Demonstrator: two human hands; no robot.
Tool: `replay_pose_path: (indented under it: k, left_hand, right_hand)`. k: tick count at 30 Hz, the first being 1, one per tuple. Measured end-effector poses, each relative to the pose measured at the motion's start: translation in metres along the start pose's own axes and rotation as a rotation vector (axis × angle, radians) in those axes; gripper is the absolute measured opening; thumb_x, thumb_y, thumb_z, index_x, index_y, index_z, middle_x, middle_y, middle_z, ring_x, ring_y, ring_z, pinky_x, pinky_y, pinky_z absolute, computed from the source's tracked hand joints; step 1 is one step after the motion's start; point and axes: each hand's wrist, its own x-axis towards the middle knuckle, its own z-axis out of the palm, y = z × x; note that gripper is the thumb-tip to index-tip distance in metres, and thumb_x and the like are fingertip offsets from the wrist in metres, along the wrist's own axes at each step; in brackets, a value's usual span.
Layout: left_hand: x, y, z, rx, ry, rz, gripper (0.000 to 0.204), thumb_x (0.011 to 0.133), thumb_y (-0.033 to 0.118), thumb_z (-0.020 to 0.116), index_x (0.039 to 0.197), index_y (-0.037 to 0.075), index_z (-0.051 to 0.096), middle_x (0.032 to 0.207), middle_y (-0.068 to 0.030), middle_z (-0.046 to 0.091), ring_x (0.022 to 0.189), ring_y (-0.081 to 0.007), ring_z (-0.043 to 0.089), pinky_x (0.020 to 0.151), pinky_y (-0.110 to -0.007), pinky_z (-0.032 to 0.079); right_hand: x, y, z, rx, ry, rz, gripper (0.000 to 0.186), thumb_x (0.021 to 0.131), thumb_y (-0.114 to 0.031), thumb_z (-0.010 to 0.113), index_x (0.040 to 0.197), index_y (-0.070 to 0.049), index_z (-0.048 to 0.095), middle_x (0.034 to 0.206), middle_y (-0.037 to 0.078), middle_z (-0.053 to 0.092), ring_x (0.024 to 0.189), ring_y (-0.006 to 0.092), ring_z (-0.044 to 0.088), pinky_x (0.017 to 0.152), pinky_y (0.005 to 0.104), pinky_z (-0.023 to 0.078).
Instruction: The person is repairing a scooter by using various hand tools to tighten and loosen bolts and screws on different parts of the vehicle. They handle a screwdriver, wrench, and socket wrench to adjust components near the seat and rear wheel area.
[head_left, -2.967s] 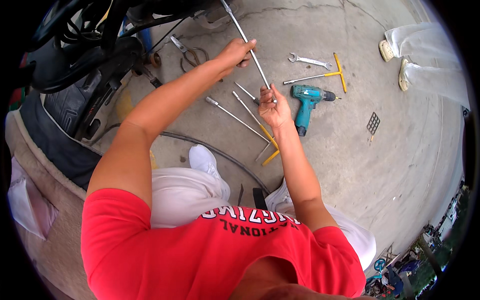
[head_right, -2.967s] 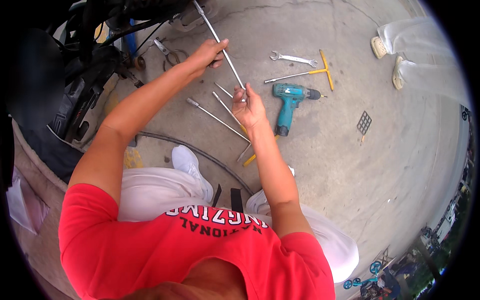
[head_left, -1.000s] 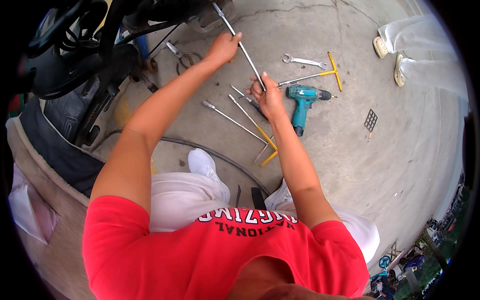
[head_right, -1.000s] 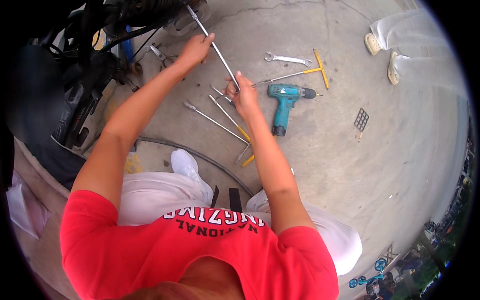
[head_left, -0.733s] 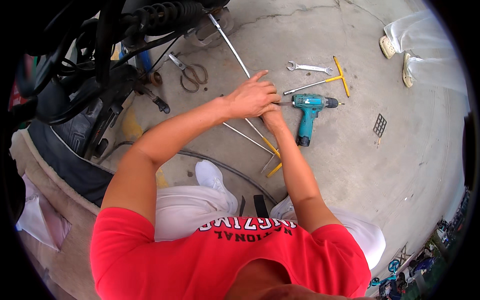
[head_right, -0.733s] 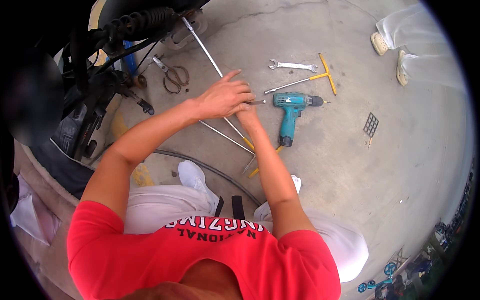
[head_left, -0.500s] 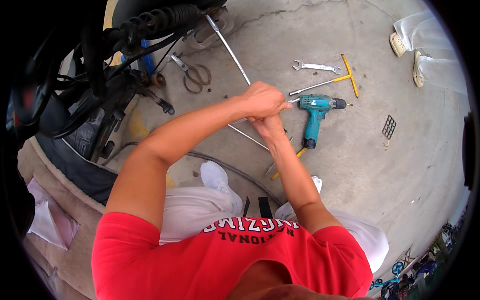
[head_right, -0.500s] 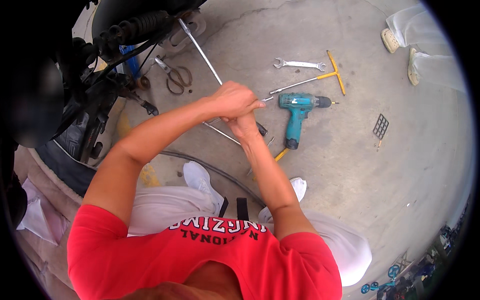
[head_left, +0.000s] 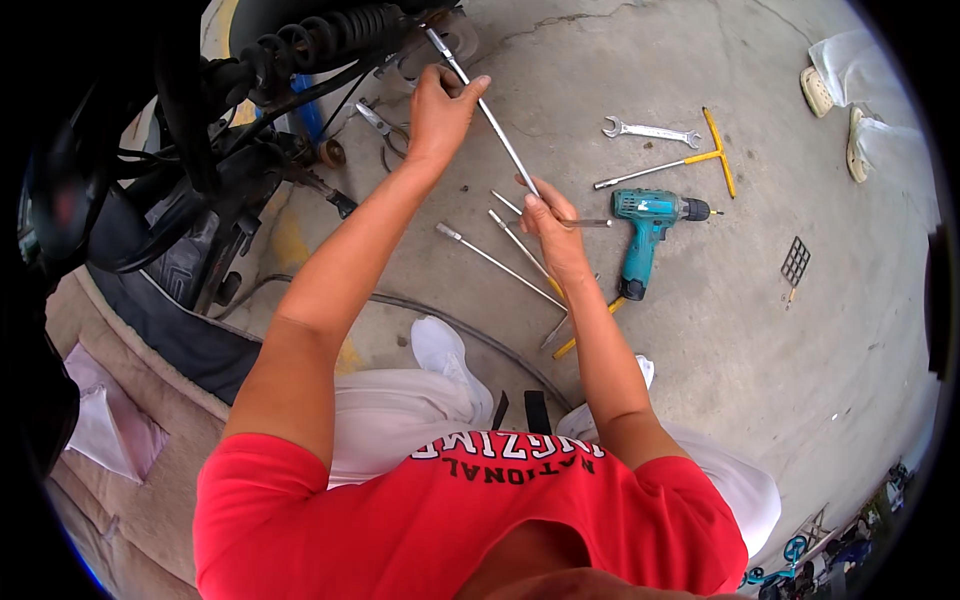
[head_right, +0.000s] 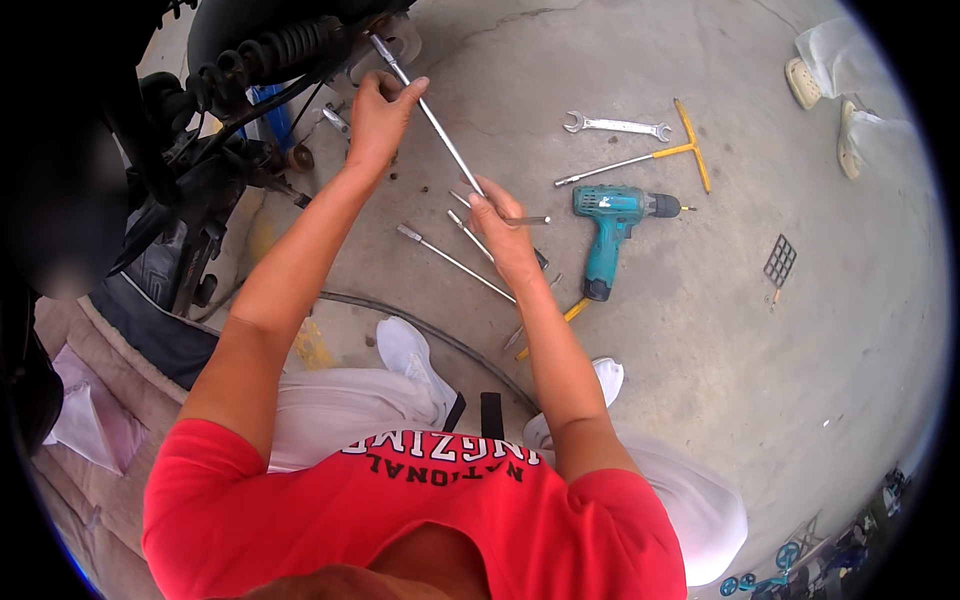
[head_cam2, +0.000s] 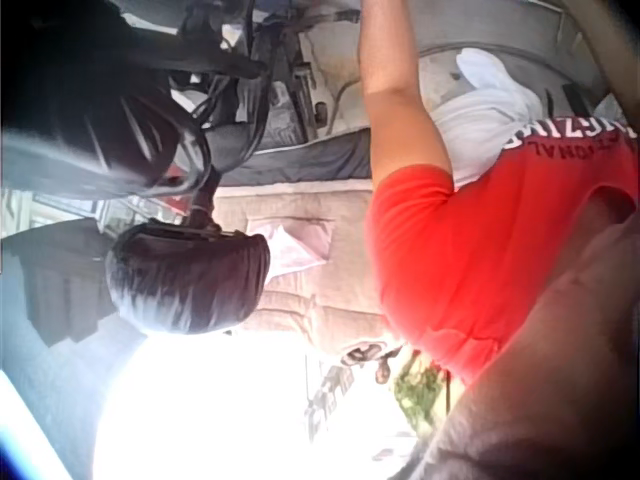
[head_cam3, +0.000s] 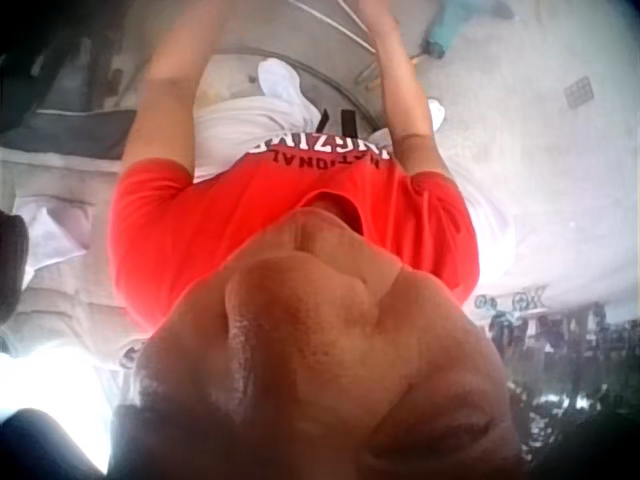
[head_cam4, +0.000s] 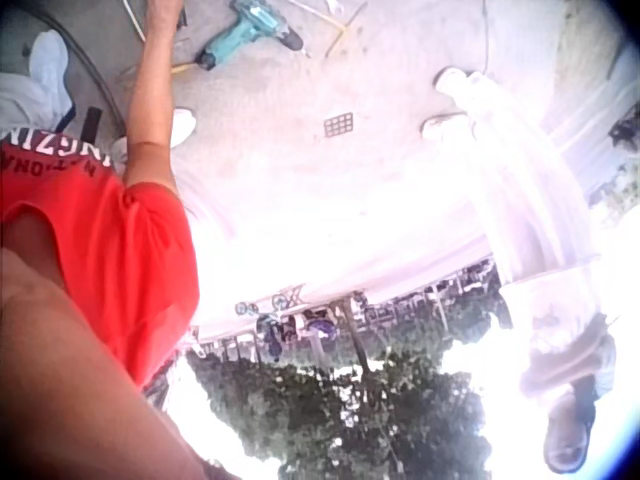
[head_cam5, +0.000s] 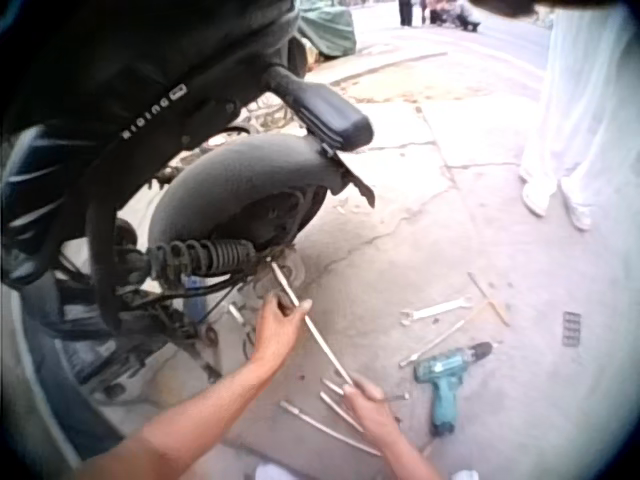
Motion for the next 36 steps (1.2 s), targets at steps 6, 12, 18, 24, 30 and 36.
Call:
replay_pose_path:
  k: [6, 12, 18, 24, 30, 36]
  left_hand:
    - [0.012, -0.01, -0.001, -0.516, -0.315, -0.317, 0.016, 0.092, 0.015, 0.053, 0.096, 0.001, 0.047, 0.078, -0.0123, 0.063, 0.047, -0.0126, 0.052, 0.041, -0.024, 0.034]
    - [0.014, -0.018, -0.001, -0.544, -0.364, -0.274, 0.014, 0.094, 0.015, 0.049, 0.098, 0.002, 0.046, 0.079, -0.0119, 0.062, 0.05, -0.0126, 0.053, 0.042, -0.023, 0.034]
    - [0.014, -0.015, -0.004, -0.54, -0.403, -0.269, 0.013, 0.095, 0.015, 0.048, 0.098, 0.003, 0.045, 0.081, -0.0121, 0.061, 0.051, -0.0126, 0.051, 0.044, -0.024, 0.034]
    - [0.014, -0.012, -0.006, -0.585, -0.432, -0.28, 0.013, 0.095, 0.016, 0.047, 0.098, 0.003, 0.045, 0.083, -0.0126, 0.061, 0.052, -0.0124, 0.05, 0.044, -0.024, 0.033]
    - [0.016, -0.02, -0.009, -0.617, -0.474, -0.297, 0.014, 0.095, 0.018, 0.047, 0.097, 0.004, 0.045, 0.082, -0.0114, 0.061, 0.052, -0.0113, 0.049, 0.044, -0.024, 0.033]
    - [0.018, -0.019, -0.01, -0.578, -0.459, -0.293, 0.015, 0.096, 0.017, 0.044, 0.096, 0.002, 0.046, 0.079, -0.012, 0.062, 0.05, -0.0117, 0.051, 0.045, -0.025, 0.037]
  right_hand:
    - [0.013, 0.012, -0.01, -0.702, 0.145, -0.419, 0.031, 0.091, -0.016, 0.055, 0.12, -0.005, 0.057, 0.074, 0.008, 0.057, 0.063, 0.0175, 0.052, 0.062, 0.0296, 0.043]
    - [0.026, 0.029, -0.015, -0.964, 0.2, -0.638, 0.04, 0.081, -0.004, 0.064, 0.12, -0.01, 0.057, 0.076, 0.018, 0.058, 0.068, 0.0334, 0.054, 0.067, 0.0393, 0.044]
    - [0.028, 0.034, -0.011, -1.06, 0.228, -0.755, 0.042, 0.077, -0.001, 0.065, 0.118, -0.007, 0.058, 0.07, 0.014, 0.056, 0.064, 0.0286, 0.054, 0.067, 0.0364, 0.042]
    - [0.023, 0.017, -0.013, -1.167, 0.242, -0.822, 0.041, 0.076, 0.0, 0.065, 0.116, -0.005, 0.06, 0.066, 0.012, 0.055, 0.06, 0.0251, 0.054, 0.066, 0.0345, 0.042]
    - [0.016, 0.014, -0.004, -1.164, 0.276, -0.809, 0.039, 0.076, -0.001, 0.066, 0.115, -0.005, 0.061, 0.063, 0.011, 0.054, 0.059, 0.0251, 0.054, 0.065, 0.035, 0.041]
    - [0.022, 0.03, -0.002, -1.129, 0.302, -0.774, 0.039, 0.078, -0.003, 0.065, 0.116, -0.008, 0.061, 0.065, 0.011, 0.055, 0.061, 0.0248, 0.055, 0.066, 0.0349, 0.041]
